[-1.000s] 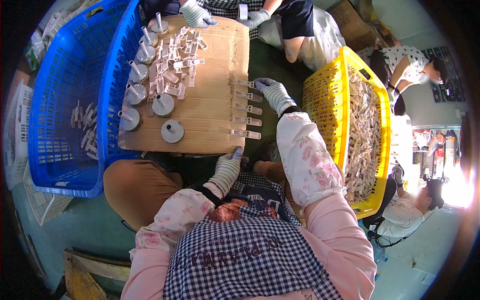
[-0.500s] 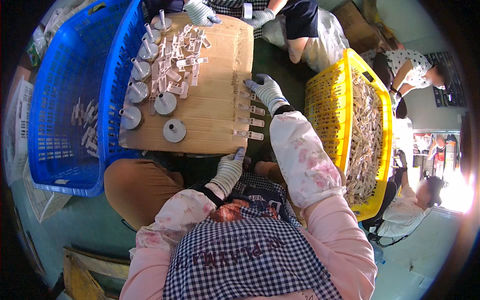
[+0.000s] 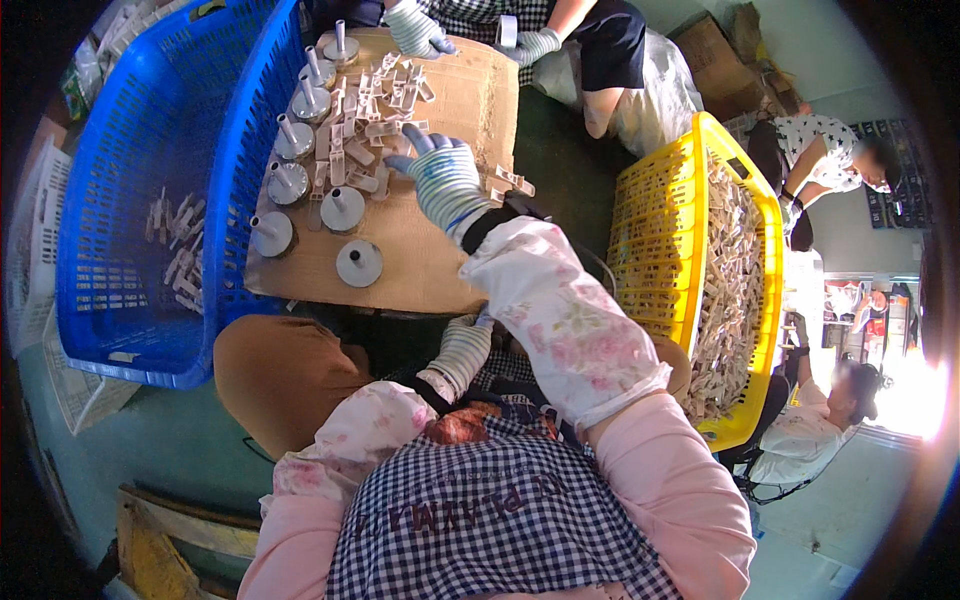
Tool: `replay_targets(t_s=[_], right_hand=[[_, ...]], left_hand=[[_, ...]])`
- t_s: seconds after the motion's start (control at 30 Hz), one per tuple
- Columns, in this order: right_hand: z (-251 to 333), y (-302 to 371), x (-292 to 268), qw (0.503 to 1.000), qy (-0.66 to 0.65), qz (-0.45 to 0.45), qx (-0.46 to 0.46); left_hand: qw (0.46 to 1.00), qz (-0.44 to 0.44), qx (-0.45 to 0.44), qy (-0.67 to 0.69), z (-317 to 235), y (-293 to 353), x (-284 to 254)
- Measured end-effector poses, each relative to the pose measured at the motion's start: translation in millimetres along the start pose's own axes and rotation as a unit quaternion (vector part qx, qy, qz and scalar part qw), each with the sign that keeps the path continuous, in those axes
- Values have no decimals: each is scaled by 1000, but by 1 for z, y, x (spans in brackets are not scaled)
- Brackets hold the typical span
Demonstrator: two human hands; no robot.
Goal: Manually assembling small plastic and metal components, including placing caps on bases and securing them with metal clips.
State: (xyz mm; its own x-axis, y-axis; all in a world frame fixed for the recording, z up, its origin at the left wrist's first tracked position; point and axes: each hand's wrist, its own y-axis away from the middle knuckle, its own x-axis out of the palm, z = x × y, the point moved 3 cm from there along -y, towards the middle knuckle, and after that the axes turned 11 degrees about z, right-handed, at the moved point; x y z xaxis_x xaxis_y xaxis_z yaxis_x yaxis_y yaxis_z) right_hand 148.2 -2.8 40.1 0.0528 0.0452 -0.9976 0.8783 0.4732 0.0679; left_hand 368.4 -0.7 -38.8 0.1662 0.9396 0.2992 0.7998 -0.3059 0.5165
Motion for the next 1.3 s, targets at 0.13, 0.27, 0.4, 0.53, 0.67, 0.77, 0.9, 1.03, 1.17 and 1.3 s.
replay_targets(t_s=[0.13, 0.27, 0.4, 0.53, 0.67, 0.77, 0.9, 1.03, 1.17, 1.3], right_hand=[[-8, 3, 2, 995, -79, -50, -18], [-27, 8, 2, 991, -121, -47, -14], [-36, 4, 8, 999, -13, -27, 22], [-26, -8, 16, 998, 37, 14, 46], [-13, -11, 5, 999, 6, -5, 34], [0, 5, -4, 999, 16, -9, -34], [9, 33, 1, 987, -103, 69, -100], [-6, 53, 2, 991, -131, 14, 3], [2, 51, 4, 990, -56, 119, -59], [-6, 48, -9, 983, -110, 142, -25]], left_hand=[[998, 5, -32, 60, -5, 4, 2], [997, 14, -56, 55, 0, 1, 2], [995, 19, -28, 94, 3, -3, 4], [998, 11, -28, 62, 2, 0, 5], [998, -4, -24, 49, -3, 2, 4], [998, -4, -47, 52, -9, 5, 4], [998, -5, -51, 41, -12, 6, 5], [999, 1, -30, 35, -9, 5, 6], [998, 4, -18, 67, 0, 2, 6], [997, -1, -49, 66, -2, -1, 4]])
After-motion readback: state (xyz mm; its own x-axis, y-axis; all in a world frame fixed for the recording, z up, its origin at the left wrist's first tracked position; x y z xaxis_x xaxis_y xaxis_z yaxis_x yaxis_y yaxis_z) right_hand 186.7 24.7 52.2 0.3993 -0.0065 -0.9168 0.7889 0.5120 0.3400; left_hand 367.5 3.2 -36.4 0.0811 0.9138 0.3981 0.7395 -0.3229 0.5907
